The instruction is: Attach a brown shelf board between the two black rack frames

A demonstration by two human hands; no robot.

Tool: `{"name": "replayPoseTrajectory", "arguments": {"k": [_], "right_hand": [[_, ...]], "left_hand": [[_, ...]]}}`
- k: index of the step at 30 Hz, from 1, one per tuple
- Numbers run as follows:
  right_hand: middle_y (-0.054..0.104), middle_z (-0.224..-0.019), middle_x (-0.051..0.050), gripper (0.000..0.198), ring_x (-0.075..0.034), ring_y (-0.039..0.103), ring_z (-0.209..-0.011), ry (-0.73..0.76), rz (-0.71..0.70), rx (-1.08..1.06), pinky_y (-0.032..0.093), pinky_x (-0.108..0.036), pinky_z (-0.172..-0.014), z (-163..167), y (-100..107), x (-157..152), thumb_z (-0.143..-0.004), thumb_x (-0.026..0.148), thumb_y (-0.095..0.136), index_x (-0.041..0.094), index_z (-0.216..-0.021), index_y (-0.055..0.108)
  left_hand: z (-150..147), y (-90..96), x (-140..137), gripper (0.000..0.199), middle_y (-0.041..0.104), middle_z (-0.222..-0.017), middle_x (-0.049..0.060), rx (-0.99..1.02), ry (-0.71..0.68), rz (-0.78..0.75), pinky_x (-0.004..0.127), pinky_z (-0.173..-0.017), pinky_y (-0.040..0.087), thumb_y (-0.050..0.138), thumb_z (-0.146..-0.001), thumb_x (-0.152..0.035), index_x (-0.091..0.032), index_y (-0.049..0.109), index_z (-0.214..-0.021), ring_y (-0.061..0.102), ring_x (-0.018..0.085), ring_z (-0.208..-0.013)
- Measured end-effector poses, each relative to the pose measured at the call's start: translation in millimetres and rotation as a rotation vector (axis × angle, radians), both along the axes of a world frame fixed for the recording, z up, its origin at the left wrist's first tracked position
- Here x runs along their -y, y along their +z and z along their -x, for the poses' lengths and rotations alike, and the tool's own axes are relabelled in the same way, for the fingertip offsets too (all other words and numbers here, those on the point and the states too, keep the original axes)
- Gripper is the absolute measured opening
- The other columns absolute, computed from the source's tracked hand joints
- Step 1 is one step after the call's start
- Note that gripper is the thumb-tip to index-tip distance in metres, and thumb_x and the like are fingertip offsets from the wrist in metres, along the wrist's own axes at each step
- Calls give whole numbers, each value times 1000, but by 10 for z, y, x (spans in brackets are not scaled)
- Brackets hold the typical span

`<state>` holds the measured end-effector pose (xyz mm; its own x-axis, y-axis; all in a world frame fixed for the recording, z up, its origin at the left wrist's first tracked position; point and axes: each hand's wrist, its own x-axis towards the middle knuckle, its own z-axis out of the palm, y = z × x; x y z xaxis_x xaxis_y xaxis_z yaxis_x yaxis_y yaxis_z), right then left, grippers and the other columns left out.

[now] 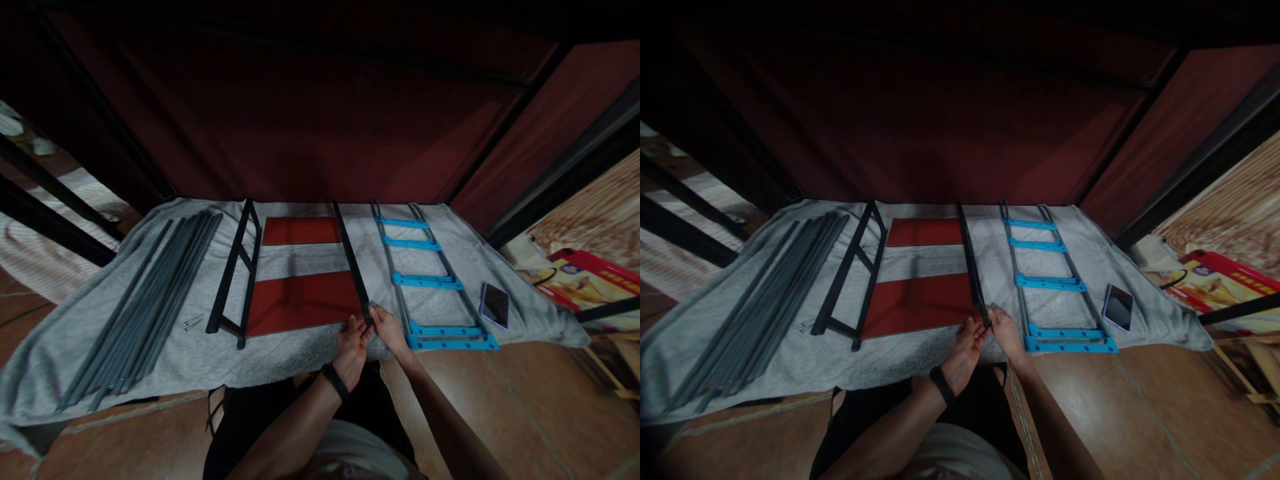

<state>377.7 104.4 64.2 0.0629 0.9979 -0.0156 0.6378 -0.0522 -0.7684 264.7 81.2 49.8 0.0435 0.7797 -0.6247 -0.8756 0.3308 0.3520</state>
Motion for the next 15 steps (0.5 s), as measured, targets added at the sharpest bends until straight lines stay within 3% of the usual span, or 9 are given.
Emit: {"name": "replayPoseTrajectory", "arguments": {"k": [7, 11, 15], "right_hand": [[70, -84, -6, 39, -23, 66, -77, 12, -6, -67, 50, -34, -71, -62, -50, 55, -92, 55, 41, 23, -89, 62], [68, -76, -4, 43, -23, 65, -72, 51, 44, -91, 51, -35, -69, -128, -144, 63, -90, 60, 41, 22, -86, 61], [73, -95, -11, 44, -27, 69, -90, -19, 48, -13, 52, -38, -83, -123, -169, 42, -89, 59, 43, 21, -92, 66]], "left_hand": [[-46, 64, 18, 24, 69, -87, 10, -17, 25, 11, 39, -86, 55, 70, -87, -38, -17, 58, -84, 69, 22, -87], [-72, 99, 31, 21, 68, -89, 11, -45, 27, 51, 36, -81, 55, 65, -90, -37, -17, 57, -87, 69, 21, -82], [-82, 99, 48, 21, 68, -94, 11, -26, 32, 17, 36, -85, 55, 66, -89, -38, -18, 58, -87, 68, 22, -87]]}}
